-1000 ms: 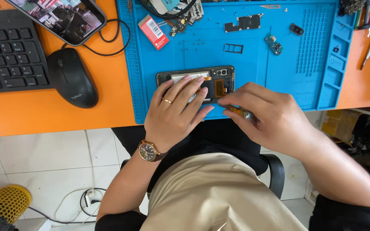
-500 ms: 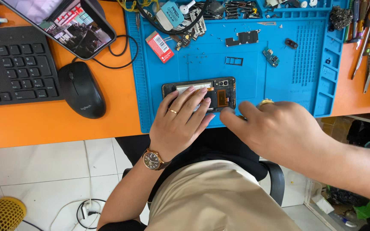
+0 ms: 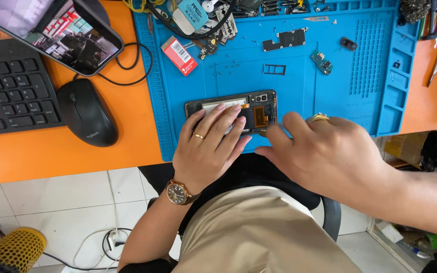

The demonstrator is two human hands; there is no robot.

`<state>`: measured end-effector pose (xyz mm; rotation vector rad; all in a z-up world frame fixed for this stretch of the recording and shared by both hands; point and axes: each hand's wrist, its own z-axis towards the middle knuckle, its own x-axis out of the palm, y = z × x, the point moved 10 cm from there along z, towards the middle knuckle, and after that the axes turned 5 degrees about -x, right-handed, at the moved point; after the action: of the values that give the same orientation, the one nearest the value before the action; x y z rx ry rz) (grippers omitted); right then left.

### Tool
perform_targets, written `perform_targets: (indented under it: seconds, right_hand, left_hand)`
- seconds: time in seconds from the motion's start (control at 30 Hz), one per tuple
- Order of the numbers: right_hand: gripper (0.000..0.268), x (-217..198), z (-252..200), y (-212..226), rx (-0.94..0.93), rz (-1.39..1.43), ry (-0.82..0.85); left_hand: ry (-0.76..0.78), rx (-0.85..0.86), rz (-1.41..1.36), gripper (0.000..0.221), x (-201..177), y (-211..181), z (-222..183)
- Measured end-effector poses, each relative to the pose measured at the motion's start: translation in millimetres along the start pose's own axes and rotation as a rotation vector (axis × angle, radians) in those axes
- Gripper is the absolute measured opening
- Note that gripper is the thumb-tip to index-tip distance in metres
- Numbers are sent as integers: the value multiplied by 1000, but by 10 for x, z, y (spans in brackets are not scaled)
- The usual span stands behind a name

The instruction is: The person uses a screwdriver to remove screws from a disassembled smartphone placed on a blue mat. After removing several screws, the person sets the tool down and uses a computer keyboard and mouse.

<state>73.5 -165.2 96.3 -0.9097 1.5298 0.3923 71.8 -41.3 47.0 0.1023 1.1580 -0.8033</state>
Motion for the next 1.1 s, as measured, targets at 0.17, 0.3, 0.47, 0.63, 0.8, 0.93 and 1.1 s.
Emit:
perform_targets:
  seconds: [0.17,0.3,0.47,0.63,0.8,0.93,1.1]
  right_hand:
    - [34,-172,115,-103,-76,289,-63]
    - [21,-668,174,-682,-15,723,-323]
    - [8,-212,273,-1112,375,1090,-517]
    - [25,430,474,-1063,518,1398,-552]
    - [20,547,590,-1002,507,1154,-424]
    - [13,551,628,-958,488,1200,-426]
    - [18,373,338,-930,475,1366,-581]
  left_hand:
    - [-1,-19,-5,27,-25,6,53]
    - [-10,-44,-21,27,2,30,35]
    - [-8,-40,-47,30,6,32,22]
    - [14,-38,-45,24,-3,37,52]
    - [1,-38,-38,25,-16,37,65]
    - [13,-45,-33,23,4,33,31]
    - [-10,-33,-48,24,-32,24,35]
